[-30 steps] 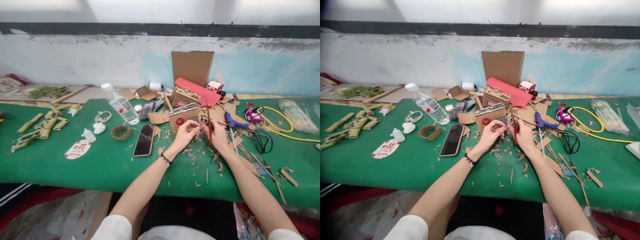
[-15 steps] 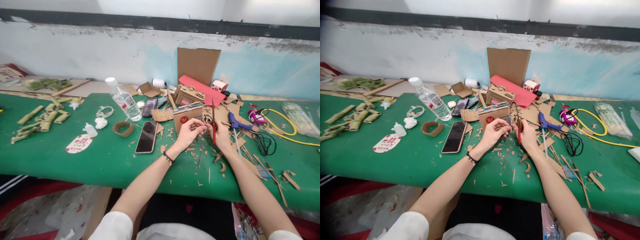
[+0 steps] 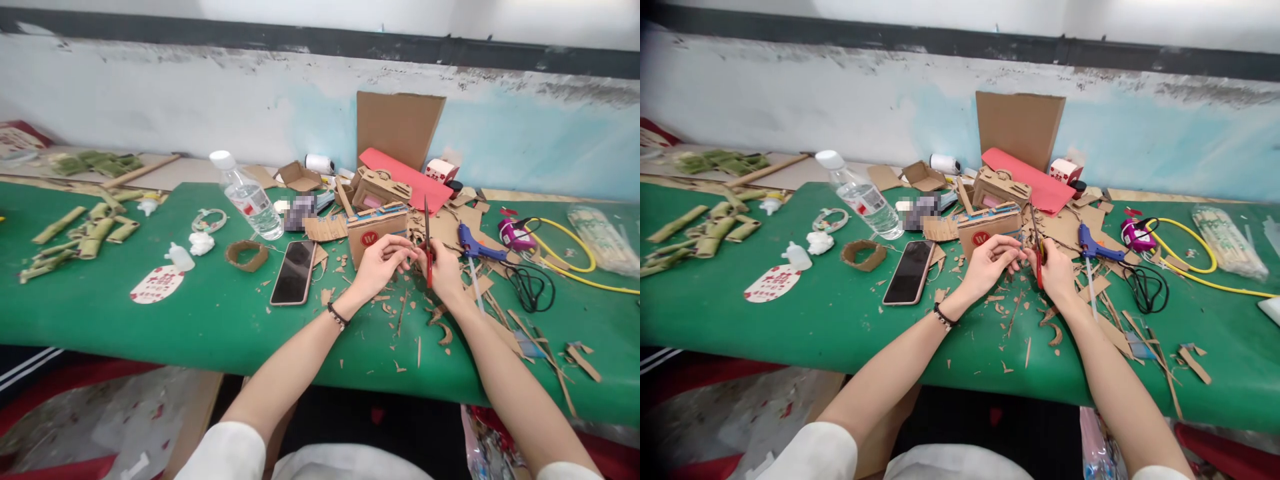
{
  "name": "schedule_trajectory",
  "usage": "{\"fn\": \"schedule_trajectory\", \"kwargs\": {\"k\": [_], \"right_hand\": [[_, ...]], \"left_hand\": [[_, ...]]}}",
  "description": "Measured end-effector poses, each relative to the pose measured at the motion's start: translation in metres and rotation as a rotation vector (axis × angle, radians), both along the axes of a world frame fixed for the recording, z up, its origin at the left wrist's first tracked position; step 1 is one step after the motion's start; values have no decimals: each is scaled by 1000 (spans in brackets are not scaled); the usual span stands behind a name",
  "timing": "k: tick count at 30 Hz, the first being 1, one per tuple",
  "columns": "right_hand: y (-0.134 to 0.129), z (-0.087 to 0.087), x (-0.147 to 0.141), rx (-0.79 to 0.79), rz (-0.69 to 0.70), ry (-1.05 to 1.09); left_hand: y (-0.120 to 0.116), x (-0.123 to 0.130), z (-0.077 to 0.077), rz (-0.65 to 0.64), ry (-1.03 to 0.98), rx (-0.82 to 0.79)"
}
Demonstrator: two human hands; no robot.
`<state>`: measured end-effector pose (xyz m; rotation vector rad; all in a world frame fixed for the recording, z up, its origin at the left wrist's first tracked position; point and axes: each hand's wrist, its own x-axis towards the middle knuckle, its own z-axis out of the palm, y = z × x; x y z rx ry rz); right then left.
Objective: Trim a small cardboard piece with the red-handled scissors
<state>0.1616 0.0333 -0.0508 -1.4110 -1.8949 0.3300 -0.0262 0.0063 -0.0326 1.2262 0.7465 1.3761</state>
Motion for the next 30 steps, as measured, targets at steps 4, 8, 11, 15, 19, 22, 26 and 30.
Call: {"fn": "schedule_trajectory", "kwargs": {"k": [4,8,11,15,19,22,26,30], "right_hand": [[2,-2,0,-13,0,-11],[2,-4,0,-11,1,-36],[1,-4,1,0,-5,-42],[1,-4,1,1,-10,-46],[0,-1,-1,-7,3,-36],[0,-1,-2,-26,9,-34],[0,-1,-1,-43,18,-15],[-1,0,-2,-39,-2,-23]], "left_hand": [[-1,-2,1,5,17,6],[-1,-2,1,-3,35,-3],[-1,-1,1,0,38,-27],[-1,-1,0,-6,33,-25],[0,-2,-2,-7,31,-15],[1,-2,-3,-14,25,-14],[2,-3,-1,-8,28,-17],[3,-3,0,11,33,-10]]}}
